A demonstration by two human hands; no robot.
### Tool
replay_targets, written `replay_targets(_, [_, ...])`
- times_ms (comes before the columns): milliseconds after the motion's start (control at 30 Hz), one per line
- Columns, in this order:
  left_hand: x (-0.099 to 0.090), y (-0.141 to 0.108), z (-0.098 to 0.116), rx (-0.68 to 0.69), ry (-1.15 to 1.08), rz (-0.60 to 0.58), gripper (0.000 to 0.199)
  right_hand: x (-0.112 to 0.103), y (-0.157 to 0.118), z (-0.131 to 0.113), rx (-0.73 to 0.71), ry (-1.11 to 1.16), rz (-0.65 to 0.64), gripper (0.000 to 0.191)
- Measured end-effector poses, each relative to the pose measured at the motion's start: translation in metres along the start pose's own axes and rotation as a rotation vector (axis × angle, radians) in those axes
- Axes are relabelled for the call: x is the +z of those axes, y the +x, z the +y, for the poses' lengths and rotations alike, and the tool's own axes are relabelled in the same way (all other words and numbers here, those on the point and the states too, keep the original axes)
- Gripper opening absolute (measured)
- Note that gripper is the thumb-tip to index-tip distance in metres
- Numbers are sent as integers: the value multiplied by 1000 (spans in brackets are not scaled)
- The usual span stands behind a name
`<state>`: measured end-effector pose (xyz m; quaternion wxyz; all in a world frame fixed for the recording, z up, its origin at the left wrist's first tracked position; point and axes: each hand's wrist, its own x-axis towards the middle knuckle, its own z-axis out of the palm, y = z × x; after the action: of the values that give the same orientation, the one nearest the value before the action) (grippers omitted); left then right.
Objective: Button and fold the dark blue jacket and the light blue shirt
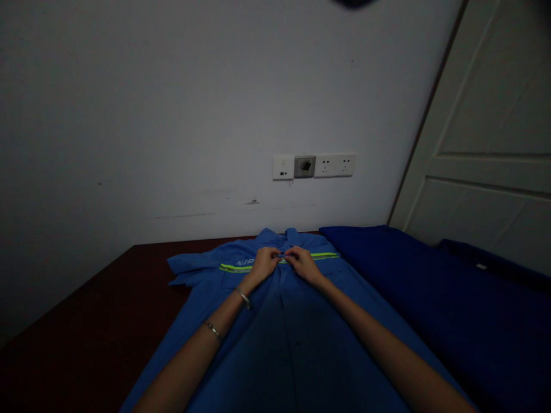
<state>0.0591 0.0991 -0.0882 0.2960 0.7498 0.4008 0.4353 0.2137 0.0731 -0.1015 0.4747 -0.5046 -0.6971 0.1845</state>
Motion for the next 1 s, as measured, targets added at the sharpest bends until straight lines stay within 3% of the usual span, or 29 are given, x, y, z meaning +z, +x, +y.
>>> replay_targets(167, [-4, 4, -8, -40, -93, -109, 30, -1, 0, 4, 21, 19, -6, 18])
replay_targets(267, [-8, 7, -16, -73, -178, -148, 38, -3, -1, 2, -41, -11, 14, 21])
replay_targets(433, [-10, 8, -24, -119, -235, -195, 30, -1, -5, -12, -193, -153, -7, 15])
replay_targets(533, [-8, 8, -23, -120, -224, -225, 22, 3, -7, -15, -181, -210, -56, 19])
replay_targets(800, [-9, 8, -20, -142, -82, -185, 27, -6, 5, -7, 212, -16, -48, 27])
replay_targets(900, [-11, 7, -14, -114, 43, -245, 21, -9, 8, -6, 383, 110, -22, 26])
replay_targets(1000, [-13, 6, -9, -46, 210, -294, 18, -10, 9, -9, 455, 241, 0, 19])
